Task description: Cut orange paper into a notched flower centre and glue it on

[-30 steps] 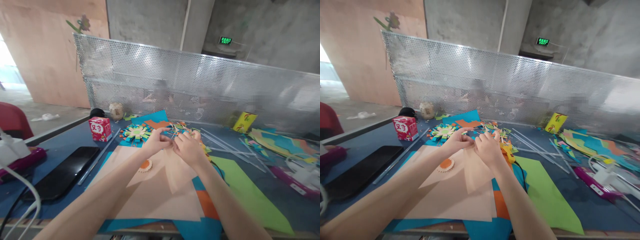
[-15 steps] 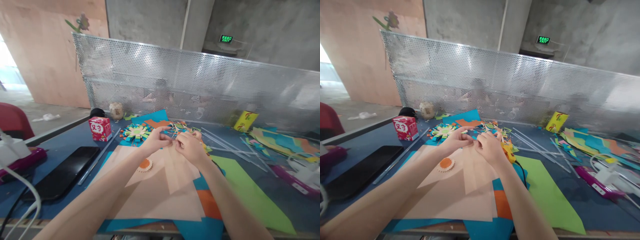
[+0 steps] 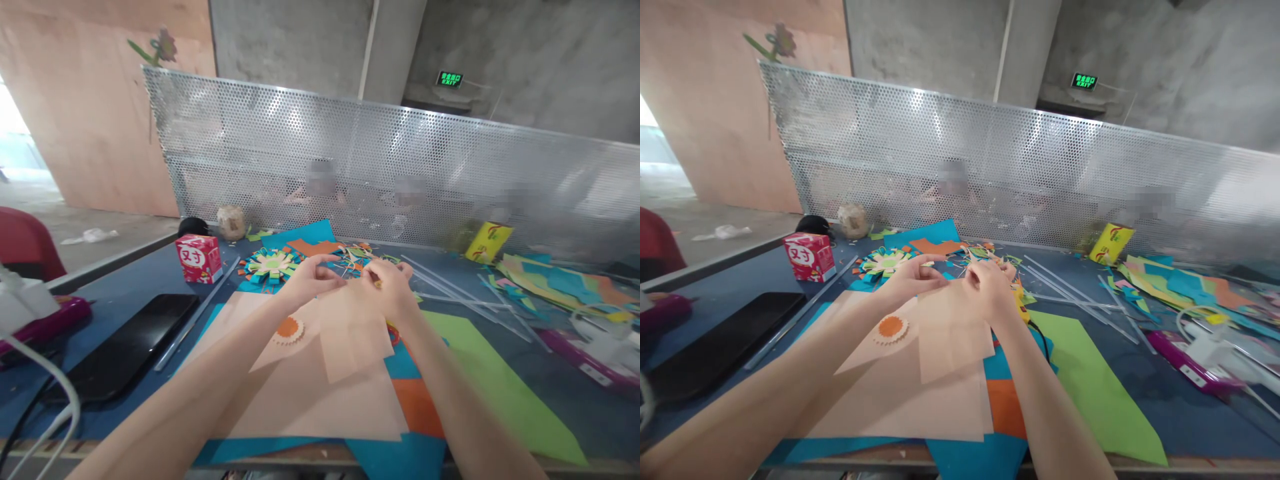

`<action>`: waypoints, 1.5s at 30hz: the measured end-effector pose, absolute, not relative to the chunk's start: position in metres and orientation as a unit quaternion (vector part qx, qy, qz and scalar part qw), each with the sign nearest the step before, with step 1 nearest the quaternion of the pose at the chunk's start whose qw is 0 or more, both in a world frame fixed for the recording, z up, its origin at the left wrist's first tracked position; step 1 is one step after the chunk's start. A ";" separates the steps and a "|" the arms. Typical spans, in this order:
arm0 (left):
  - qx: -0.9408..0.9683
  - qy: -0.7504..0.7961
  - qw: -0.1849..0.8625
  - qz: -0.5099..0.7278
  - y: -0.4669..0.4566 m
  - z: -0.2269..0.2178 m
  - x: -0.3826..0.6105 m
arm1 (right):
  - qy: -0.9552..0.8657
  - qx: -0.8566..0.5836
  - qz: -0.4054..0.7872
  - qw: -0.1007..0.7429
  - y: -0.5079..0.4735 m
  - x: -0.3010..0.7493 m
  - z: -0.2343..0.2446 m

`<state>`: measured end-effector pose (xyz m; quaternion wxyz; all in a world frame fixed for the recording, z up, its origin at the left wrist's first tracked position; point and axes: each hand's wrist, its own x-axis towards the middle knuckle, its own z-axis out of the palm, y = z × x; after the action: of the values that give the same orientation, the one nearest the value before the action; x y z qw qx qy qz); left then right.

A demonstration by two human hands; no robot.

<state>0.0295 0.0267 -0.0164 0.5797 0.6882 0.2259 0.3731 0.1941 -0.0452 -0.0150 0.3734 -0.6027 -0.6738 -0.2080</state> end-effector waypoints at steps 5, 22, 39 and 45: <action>0.763 0.217 0.499 0.349 0.030 -0.022 0.030 | -0.662 -0.611 -0.199 0.385 -0.044 0.192 -0.017; 0.902 0.243 0.250 0.253 0.029 -0.031 0.026 | -0.548 -0.772 -0.153 0.285 -0.040 0.206 -0.015; 0.827 0.327 0.260 0.377 0.056 -0.033 0.014 | -0.620 -0.766 -0.071 0.155 -0.042 0.207 -0.018; 0.743 0.376 0.254 0.491 0.069 -0.026 0.003 | -0.647 -0.759 -0.027 0.060 -0.046 0.201 -0.024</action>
<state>0.0028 0.0694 -0.0260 0.2540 0.7434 0.3765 0.4910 0.2009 -0.0462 -0.0242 0.0597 -0.7594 -0.6473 -0.0268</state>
